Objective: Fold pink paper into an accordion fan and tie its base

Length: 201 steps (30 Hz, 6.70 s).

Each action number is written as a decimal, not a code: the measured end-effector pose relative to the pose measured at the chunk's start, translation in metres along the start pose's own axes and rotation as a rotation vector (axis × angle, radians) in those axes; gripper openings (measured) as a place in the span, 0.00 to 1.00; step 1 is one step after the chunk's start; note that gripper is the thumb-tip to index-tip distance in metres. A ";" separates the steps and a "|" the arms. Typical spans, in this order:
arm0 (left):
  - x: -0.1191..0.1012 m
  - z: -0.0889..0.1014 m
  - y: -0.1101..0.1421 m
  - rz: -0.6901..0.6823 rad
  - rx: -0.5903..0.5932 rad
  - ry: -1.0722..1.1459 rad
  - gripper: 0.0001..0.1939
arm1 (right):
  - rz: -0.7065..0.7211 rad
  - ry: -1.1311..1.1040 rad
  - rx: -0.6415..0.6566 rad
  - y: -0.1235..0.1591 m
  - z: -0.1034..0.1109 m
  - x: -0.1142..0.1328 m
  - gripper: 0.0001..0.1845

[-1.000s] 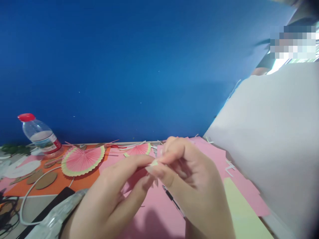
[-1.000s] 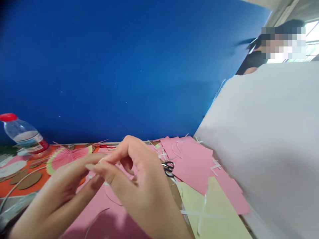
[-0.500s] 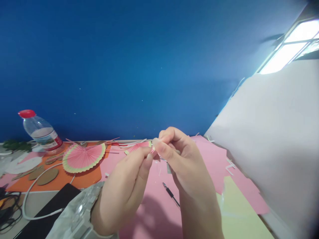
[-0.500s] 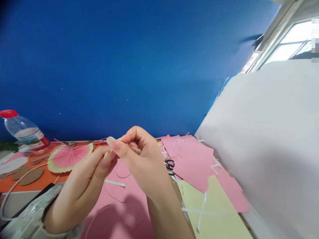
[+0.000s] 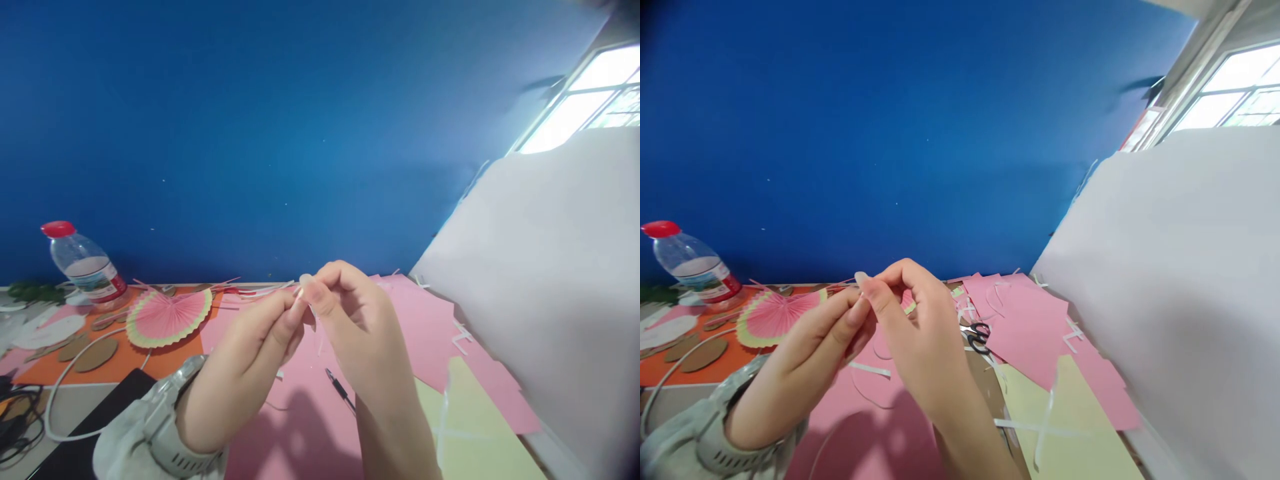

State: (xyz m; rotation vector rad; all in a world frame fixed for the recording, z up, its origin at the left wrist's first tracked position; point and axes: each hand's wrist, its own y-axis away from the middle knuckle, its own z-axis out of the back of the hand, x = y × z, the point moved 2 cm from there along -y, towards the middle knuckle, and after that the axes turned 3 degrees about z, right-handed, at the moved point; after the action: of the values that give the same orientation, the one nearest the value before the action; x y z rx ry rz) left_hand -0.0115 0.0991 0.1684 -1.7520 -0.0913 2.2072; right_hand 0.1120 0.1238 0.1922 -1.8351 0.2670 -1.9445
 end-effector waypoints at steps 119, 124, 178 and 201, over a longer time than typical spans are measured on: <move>-0.002 -0.028 0.010 -0.006 -0.060 0.198 0.13 | -0.026 -0.125 -0.062 0.011 -0.001 0.006 0.16; -0.008 -0.032 0.014 0.000 -0.196 0.301 0.12 | -0.011 -0.095 0.012 0.011 -0.003 0.007 0.13; 0.007 -0.023 0.007 0.047 -0.085 0.174 0.14 | 0.128 0.361 0.031 0.004 0.005 0.008 0.16; 0.001 -0.019 0.003 0.039 0.155 -0.191 0.17 | 0.132 -0.340 -0.293 -0.005 0.021 -0.006 0.13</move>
State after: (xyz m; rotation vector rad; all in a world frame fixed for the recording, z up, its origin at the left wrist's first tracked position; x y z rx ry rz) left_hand 0.0055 0.0937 0.1619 -1.4724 0.0692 2.3368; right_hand 0.1320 0.1345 0.1917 -2.2336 0.5690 -1.5355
